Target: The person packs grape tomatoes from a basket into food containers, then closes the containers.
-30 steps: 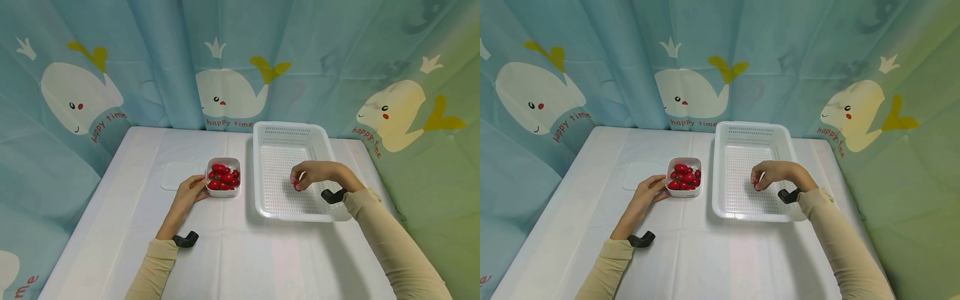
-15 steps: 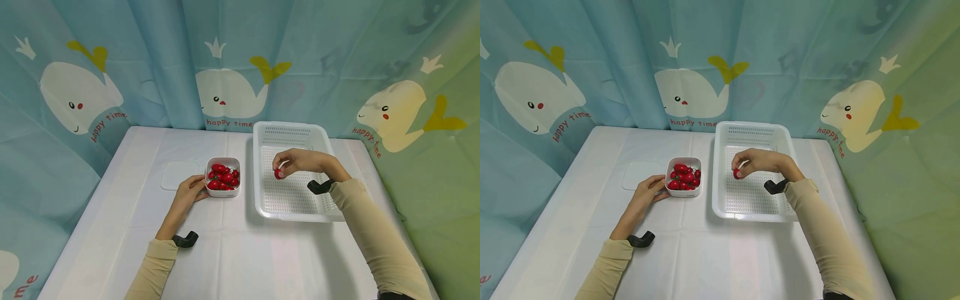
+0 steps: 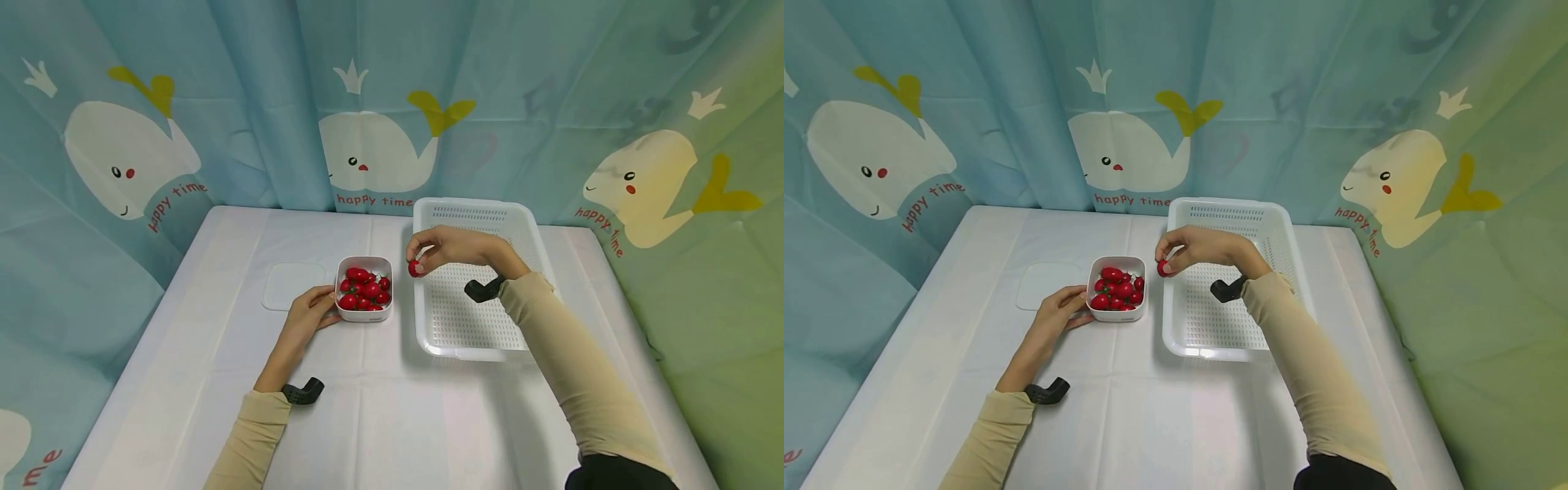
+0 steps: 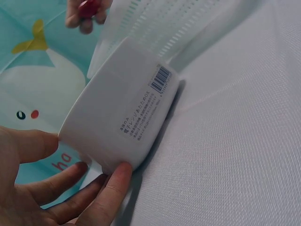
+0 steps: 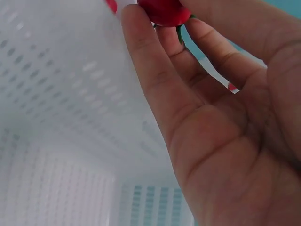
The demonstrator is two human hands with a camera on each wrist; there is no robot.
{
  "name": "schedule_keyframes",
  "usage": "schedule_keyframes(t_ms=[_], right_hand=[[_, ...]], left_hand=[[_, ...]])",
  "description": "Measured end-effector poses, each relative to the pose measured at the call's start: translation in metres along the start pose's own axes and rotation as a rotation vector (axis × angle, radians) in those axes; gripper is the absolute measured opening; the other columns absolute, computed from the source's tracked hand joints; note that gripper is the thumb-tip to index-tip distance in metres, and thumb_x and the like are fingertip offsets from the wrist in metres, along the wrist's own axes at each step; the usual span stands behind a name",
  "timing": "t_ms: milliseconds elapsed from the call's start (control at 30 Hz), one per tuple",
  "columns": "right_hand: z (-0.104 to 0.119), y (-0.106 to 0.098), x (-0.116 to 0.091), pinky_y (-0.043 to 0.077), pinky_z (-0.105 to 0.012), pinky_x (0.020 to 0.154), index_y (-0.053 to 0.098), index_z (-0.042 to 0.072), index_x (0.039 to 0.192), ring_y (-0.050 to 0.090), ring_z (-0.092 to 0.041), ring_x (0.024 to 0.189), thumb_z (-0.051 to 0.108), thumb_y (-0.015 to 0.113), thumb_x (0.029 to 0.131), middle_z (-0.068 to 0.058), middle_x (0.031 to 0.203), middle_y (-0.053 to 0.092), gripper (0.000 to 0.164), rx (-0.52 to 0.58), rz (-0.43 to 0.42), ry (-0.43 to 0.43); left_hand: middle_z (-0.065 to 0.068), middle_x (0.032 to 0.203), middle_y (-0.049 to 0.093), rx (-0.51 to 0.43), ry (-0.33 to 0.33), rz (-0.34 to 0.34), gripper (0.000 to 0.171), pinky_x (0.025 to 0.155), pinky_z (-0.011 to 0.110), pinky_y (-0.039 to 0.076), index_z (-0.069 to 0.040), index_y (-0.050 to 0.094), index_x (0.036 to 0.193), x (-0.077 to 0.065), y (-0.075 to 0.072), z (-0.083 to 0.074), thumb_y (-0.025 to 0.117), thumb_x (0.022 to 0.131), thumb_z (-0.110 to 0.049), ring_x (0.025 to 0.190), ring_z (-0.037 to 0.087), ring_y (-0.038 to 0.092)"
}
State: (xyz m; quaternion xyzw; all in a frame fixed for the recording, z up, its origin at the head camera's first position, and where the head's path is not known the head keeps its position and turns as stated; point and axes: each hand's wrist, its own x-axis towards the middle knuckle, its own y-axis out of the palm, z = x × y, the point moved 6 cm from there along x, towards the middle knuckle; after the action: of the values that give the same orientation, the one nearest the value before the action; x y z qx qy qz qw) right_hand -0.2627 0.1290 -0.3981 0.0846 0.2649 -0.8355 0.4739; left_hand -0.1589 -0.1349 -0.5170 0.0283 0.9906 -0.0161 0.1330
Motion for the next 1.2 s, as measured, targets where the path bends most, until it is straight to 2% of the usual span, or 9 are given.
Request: schedule_keyframes(t_ms=[200, 333, 567, 633, 833, 1000, 1200], right_hand=[[0.016, 0.01, 0.024, 0.057, -0.033, 0.099, 0.067, 0.008, 0.115, 0.069, -0.024, 0.108, 0.014, 0.071, 0.097, -0.008, 0.114, 0.069, 0.019, -0.035, 0.024, -0.038], [0.023, 0.019, 0.039, 0.058, -0.035, 0.101, 0.066, 0.008, 0.114, 0.071, -0.026, 0.11, 0.013, 0.071, 0.097, -0.007, 0.114, 0.068, 0.018, -0.015, 0.042, -0.046], [0.029, 0.037, 0.065, 0.059, -0.047, 0.104, 0.067, 0.005, 0.112, 0.069, -0.025, 0.109, 0.008, 0.071, 0.096, -0.004, 0.111, 0.067, 0.017, -0.013, 0.037, -0.049], [0.028, 0.042, 0.071, 0.06, -0.044, 0.101, 0.068, 0.006, 0.111, 0.067, -0.022, 0.108, 0.008, 0.072, 0.096, -0.003, 0.111, 0.067, 0.016, -0.033, 0.034, -0.04], [0.028, 0.053, 0.085, 0.059, -0.025, 0.089, 0.069, 0.007, 0.107, 0.064, -0.019, 0.109, 0.009, 0.074, 0.095, -0.004, 0.112, 0.068, 0.013, -0.128, 0.008, -0.029], [0.025, 0.058, 0.095, 0.057, -0.023, 0.081, 0.07, 0.006, 0.106, 0.062, -0.018, 0.103, 0.01, 0.075, 0.094, -0.006, 0.107, 0.068, 0.014, -0.237, -0.022, -0.031], [0.026, 0.06, 0.099, 0.055, -0.02, 0.077, 0.069, 0.007, 0.102, 0.061, -0.017, 0.099, 0.014, 0.078, 0.093, -0.007, 0.104, 0.068, 0.014, -0.336, -0.1, -0.008]], left_hand=[[0.026, 0.147, 0.054, -0.007, -0.007, -0.005, 0.047, 0.098, 0.034, 0.063, 0.004, 0.048, 0.15, 0.0, -0.001, 0.001, 0.052, 0.111, -0.02, 0.129, 0.032, 0.061], [0.026, 0.147, 0.054, -0.008, -0.004, -0.003, 0.047, 0.098, 0.034, 0.063, 0.004, 0.048, 0.15, 0.0, -0.002, 0.001, 0.053, 0.111, -0.021, 0.129, 0.031, 0.061], [0.026, 0.145, 0.055, -0.018, -0.004, -0.009, 0.046, 0.096, 0.032, 0.064, 0.004, 0.049, 0.149, 0.001, -0.003, 0.001, 0.054, 0.11, -0.021, 0.123, 0.024, 0.063], [0.026, 0.145, 0.055, -0.017, -0.002, -0.008, 0.047, 0.096, 0.032, 0.064, 0.004, 0.049, 0.149, 0.0, -0.002, 0.0, 0.054, 0.11, -0.021, 0.122, 0.023, 0.064], [0.025, 0.145, 0.055, -0.014, -0.008, -0.005, 0.047, 0.097, 0.032, 0.064, 0.004, 0.049, 0.149, 0.0, -0.002, 0.002, 0.053, 0.11, -0.023, 0.121, 0.023, 0.064], [0.026, 0.145, 0.055, -0.018, -0.005, -0.007, 0.047, 0.097, 0.032, 0.064, 0.004, 0.049, 0.149, 0.001, -0.002, 0.002, 0.053, 0.11, -0.022, 0.121, 0.023, 0.064], [0.025, 0.146, 0.056, -0.026, -0.007, -0.003, 0.046, 0.097, 0.031, 0.064, 0.003, 0.05, 0.149, 0.002, -0.001, 0.002, 0.054, 0.11, -0.022, 0.122, 0.023, 0.063]])
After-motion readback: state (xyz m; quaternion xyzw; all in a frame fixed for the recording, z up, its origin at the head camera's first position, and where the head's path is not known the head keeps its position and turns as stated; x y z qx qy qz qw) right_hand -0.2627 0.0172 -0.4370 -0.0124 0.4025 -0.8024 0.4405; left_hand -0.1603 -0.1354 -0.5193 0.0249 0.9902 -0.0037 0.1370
